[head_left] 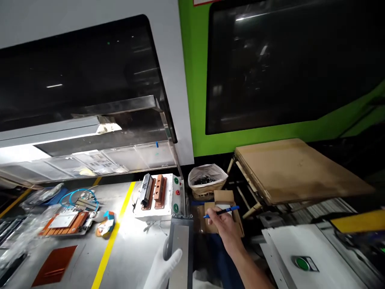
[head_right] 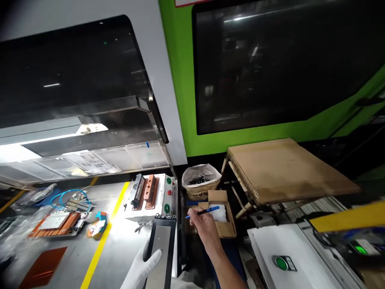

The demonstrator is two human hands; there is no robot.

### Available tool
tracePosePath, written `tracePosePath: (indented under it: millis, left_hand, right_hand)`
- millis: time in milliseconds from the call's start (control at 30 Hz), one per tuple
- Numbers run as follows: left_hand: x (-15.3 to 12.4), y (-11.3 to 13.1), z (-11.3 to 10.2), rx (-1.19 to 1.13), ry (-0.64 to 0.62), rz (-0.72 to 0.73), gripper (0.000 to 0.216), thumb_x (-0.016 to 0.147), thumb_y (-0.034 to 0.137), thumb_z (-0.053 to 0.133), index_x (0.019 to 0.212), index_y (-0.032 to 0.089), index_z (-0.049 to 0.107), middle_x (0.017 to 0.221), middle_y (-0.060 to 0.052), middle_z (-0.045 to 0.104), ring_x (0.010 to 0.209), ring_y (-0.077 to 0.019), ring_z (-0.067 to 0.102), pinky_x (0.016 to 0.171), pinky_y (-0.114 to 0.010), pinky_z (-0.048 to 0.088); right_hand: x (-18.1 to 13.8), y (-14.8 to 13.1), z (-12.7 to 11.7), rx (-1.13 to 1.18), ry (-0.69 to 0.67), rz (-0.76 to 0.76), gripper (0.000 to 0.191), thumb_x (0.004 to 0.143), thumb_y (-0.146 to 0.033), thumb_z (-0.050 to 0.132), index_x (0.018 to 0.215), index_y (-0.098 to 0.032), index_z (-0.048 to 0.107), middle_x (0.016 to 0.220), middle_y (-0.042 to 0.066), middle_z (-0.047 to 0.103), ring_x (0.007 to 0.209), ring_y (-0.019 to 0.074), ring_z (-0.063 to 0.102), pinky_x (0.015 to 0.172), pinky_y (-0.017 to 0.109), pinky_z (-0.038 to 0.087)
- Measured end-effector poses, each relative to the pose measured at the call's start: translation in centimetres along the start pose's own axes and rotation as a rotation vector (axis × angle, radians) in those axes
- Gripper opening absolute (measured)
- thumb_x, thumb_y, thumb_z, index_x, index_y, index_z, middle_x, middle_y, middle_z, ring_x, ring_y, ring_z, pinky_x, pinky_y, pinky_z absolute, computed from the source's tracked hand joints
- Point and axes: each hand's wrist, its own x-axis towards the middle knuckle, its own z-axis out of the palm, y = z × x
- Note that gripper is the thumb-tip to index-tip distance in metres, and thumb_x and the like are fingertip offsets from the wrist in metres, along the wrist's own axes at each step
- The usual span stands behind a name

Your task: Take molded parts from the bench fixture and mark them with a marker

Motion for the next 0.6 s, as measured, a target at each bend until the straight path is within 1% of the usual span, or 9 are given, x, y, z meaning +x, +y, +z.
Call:
tracePosePath:
  millis: [133,233,333,400,467,533,600]
  left_hand:
    - [-2.8,0.1,0.6,0.048,-0.131,0.033,0.08,0.079,0.059,0.073,0.138,0.012,0.048,0.146,-0.023,0.062,0.135,-0.0366,0.058,0.114,-0.045,0.05]
    - [-4.3,-0.1,1.1,0.087,-0.16,0.048,0.079,0.08,0.057,0.073,0.141,0.014,0.048,0.147,-0.02,0.062,0.137,-0.0345,0.057,0.116,-0.043,0.048]
    - [-5.2,-0.2,1.7,0.07,-0.204,0.082,0.075,0.08,0.055,0.073,0.142,0.018,0.051,0.146,-0.015,0.063,0.135,-0.0333,0.059,0.115,-0.043,0.048]
    - [-5.8,-0.3,2.0,0.048,-0.214,0.089,0.072,0.08,0.054,0.074,0.141,0.021,0.054,0.145,-0.014,0.065,0.13,-0.0331,0.062,0.112,-0.043,0.05]
    - [-6.2,-0.4,2.1,0.017,-0.195,0.098,0.072,0.078,0.054,0.077,0.139,0.02,0.056,0.141,-0.014,0.068,0.127,-0.0338,0.064,0.109,-0.043,0.052]
    - [-6.5,-0.5,2.1,-0.016,-0.183,0.115,0.073,0.076,0.053,0.079,0.137,0.019,0.057,0.137,-0.015,0.071,0.127,-0.0353,0.064,0.107,-0.044,0.054]
    - [-6.7,-0.6,2.0,-0.013,-0.193,0.132,0.072,0.075,0.051,0.08,0.135,0.019,0.058,0.136,-0.015,0.071,0.129,-0.0358,0.063,0.106,-0.043,0.054]
  right_hand:
    - [-2.3,-0.3,-0.4,-0.009,-0.028,-0.012,0.05,0.089,-0.069,0.059,0.081,-0.02,0.064,0.067,0.001,0.056,0.067,0.0182,0.052,0.063,0.029,0.04]
    - [-3.9,-0.3,-0.6,-0.049,-0.038,-0.023,0.05,0.09,-0.069,0.056,0.081,-0.02,0.063,0.066,0.0,0.054,0.063,0.0172,0.049,0.059,0.029,0.038]
    - [-5.1,-0.3,-0.9,-0.075,-0.057,-0.056,0.048,0.091,-0.067,0.055,0.079,-0.02,0.062,0.064,0.0,0.051,0.061,0.0166,0.046,0.056,0.029,0.035]
    - [-5.7,-0.2,-1.3,-0.073,-0.041,-0.074,0.047,0.092,-0.066,0.055,0.078,-0.021,0.061,0.064,-0.001,0.05,0.06,0.0163,0.045,0.055,0.028,0.034]
    - [-6.2,-0.1,-1.6,-0.08,0.018,-0.081,0.048,0.092,-0.066,0.054,0.079,-0.021,0.061,0.063,-0.001,0.049,0.058,0.0159,0.044,0.054,0.028,0.032]
    - [-6.5,-0.3,-1.8,-0.095,0.07,-0.086,0.049,0.092,-0.067,0.054,0.081,-0.021,0.063,0.064,0.0,0.052,0.059,0.0163,0.045,0.054,0.029,0.033]
    - [-6.9,-0.7,-1.7,-0.105,0.071,-0.093,0.05,0.092,-0.068,0.053,0.084,-0.021,0.065,0.07,0.001,0.058,0.065,0.018,0.051,0.058,0.029,0.037]
